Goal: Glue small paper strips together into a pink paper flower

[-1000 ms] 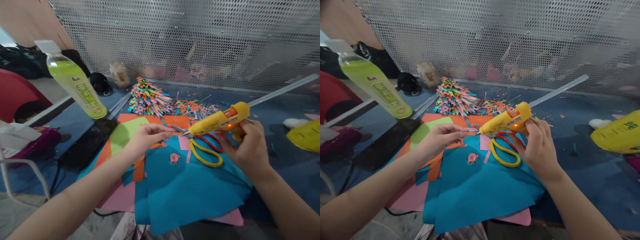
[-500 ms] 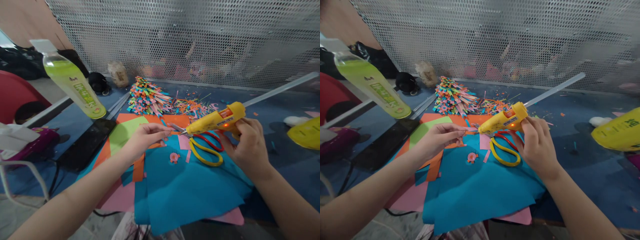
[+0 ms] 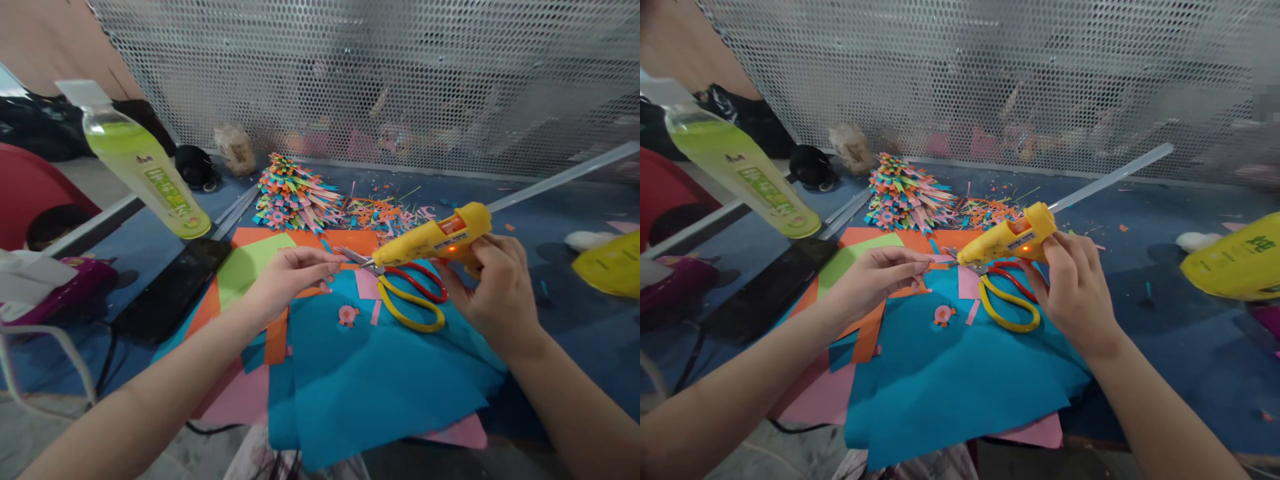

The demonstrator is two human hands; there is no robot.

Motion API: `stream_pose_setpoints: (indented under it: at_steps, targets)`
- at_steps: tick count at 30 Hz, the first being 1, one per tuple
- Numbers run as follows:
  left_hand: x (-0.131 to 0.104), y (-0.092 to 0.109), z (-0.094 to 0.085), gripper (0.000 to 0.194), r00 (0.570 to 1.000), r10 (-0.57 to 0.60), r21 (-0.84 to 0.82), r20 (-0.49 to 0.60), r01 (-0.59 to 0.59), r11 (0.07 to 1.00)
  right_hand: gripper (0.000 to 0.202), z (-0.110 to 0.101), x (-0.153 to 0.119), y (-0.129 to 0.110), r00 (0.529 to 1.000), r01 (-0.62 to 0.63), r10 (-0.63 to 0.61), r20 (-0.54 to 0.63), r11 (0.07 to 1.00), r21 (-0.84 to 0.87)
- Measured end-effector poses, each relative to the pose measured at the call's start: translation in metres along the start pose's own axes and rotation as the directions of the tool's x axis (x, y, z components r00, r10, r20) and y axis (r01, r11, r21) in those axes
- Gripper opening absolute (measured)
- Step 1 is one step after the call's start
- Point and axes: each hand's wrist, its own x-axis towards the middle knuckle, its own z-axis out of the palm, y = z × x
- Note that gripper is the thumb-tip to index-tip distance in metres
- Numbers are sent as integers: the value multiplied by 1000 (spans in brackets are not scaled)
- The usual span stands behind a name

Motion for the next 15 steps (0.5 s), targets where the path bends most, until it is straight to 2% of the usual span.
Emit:
stream_pose_setpoints:
  at_steps: [6,12,15]
  targets:
    - [0,0,0,15,1000,9,-4,-6,-9,1000,62,1,1,0,992,102,-100,-80,995,21]
    - [0,-2,0,18,1000,-9,9,5,9,1000,31,-2,2,-2,997,-69,68,23,997,38]
    - [0,-2,1,18,1000,-4,14,10,4,1000,31,0,2,-1,997,-80,80,1,996,27]
